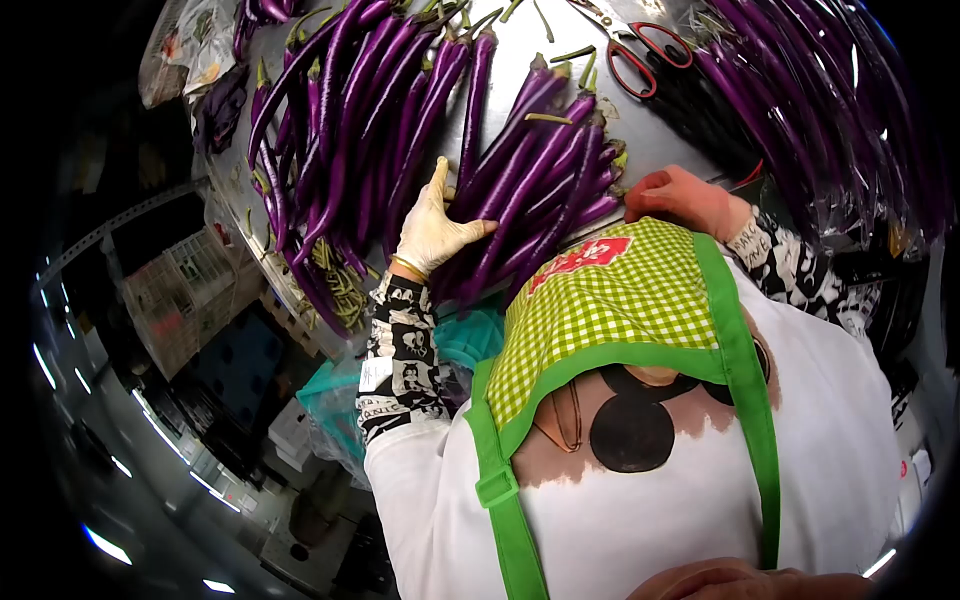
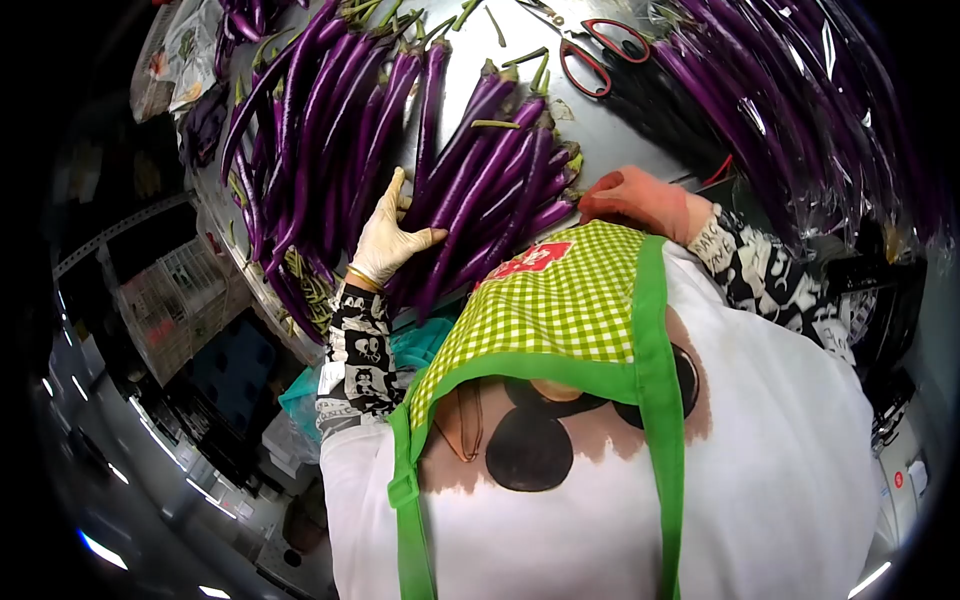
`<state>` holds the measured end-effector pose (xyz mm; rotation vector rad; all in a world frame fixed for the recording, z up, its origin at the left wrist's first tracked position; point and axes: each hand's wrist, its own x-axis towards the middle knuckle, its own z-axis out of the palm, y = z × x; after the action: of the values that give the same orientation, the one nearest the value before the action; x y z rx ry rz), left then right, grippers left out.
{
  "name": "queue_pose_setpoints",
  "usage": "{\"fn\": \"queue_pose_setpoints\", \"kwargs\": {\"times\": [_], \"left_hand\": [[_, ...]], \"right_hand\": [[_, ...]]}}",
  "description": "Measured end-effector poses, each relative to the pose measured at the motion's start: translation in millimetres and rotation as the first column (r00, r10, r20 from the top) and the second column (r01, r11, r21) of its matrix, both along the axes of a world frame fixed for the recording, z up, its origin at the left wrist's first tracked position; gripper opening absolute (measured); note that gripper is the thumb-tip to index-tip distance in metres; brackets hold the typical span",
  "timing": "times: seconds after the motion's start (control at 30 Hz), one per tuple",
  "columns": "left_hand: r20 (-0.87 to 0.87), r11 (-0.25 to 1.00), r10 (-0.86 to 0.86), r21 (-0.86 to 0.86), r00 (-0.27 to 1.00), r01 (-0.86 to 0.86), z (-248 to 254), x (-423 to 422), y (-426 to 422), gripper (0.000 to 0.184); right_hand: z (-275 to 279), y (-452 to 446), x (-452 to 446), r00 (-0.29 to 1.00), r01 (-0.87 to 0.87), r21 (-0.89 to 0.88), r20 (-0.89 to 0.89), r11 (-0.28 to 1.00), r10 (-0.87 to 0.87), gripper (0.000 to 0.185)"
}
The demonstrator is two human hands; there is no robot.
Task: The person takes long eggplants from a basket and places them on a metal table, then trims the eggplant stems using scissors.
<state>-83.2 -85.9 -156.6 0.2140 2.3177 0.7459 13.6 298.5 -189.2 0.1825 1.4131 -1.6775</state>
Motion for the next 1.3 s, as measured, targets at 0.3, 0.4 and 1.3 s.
{"fn": "queue_pose_setpoints", "kwargs": {"times": [0.3,0.4,1.3], "left_hand": [[-0.219,0.786,-0.393,-0.584,0.893,0.203,36,41,78,0.163],[-0.223,0.791,-0.342,-0.593,0.913,0.152,27,43,88,0.157],[0.465,0.85,0.15,0.39,0.873,-0.354,-8,-67,25,0.032]], "right_hand": [[-26,-40,16,0.959,0.284,0.396,-0.109,0.873,-0.262,0.036],[22,-51,-6,0.751,0.552,0.223,0.287,0.804,-0.595,0.036],[-59,-139,-39,0.66,0.156,-0.025,-0.741,0.987,-0.123,0.077]]}}
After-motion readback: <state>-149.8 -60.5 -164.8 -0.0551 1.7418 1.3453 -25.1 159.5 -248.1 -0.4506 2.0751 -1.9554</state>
